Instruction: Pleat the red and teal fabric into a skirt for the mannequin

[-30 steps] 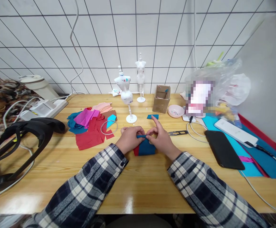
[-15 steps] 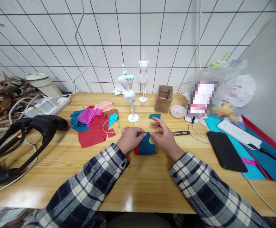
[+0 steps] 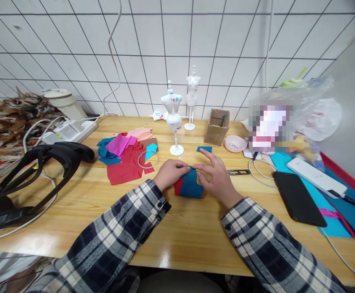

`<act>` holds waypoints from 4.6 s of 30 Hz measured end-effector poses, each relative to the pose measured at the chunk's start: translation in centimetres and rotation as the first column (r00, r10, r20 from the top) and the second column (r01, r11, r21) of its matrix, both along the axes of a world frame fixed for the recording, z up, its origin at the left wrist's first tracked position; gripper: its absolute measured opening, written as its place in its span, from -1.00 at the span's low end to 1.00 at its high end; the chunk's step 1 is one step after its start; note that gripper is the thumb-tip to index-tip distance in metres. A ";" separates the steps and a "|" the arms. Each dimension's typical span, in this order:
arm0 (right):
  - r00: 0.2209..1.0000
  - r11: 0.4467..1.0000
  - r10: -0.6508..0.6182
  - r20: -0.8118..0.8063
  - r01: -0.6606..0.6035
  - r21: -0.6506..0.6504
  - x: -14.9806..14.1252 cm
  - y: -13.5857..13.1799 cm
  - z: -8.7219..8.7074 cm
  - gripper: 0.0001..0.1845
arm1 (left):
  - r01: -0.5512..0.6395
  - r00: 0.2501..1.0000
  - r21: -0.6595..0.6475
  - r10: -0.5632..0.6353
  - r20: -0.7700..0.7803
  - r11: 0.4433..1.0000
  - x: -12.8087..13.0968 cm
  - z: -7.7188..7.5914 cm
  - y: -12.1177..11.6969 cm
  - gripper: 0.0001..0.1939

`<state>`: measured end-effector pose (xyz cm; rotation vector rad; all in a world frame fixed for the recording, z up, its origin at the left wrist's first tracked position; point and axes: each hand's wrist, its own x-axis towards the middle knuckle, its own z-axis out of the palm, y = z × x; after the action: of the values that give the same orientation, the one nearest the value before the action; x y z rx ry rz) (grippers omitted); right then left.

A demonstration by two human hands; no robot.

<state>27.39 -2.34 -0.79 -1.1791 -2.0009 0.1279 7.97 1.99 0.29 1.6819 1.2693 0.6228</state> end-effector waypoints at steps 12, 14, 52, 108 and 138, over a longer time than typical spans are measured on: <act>1.000 1.000 -0.017 0.014 0.017 -0.010 0.1 0.3 -0.3 -0.66 | 0.006 1.000 0.011 -0.006 0.012 1.000 -0.1 0.4 0.0 -0.59; 1.000 1.000 -0.005 0.009 0.005 -0.025 0.1 0.3 -0.4 -0.64 | 0.019 0.999 0.027 -0.020 0.029 0.999 -0.1 0.4 0.0 -0.60; 0.801 0.744 -0.138 -0.582 -0.303 -0.595 0.6 0.7 0.0 -0.69 | 0.124 0.990 0.182 -0.133 0.037 0.975 0.6 1.0 -0.6 -0.75; 0.992 0.945 -0.082 0.101 0.109 -0.308 1.0 2.9 -1.9 -0.81 | 0.300 0.862 0.599 0.058 -0.504 0.742 -0.6 -1.0 1.3 -0.85; 0.983 0.929 -0.158 0.089 0.179 -0.325 0.9 1.0 0.2 -0.66 | 0.198 0.876 0.457 0.052 -0.479 0.867 -1.1 -1.6 1.2 -0.76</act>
<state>28.25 -1.39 -0.55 -1.5810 -1.9700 0.3571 6.91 3.18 -1.30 2.4191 1.4531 0.5269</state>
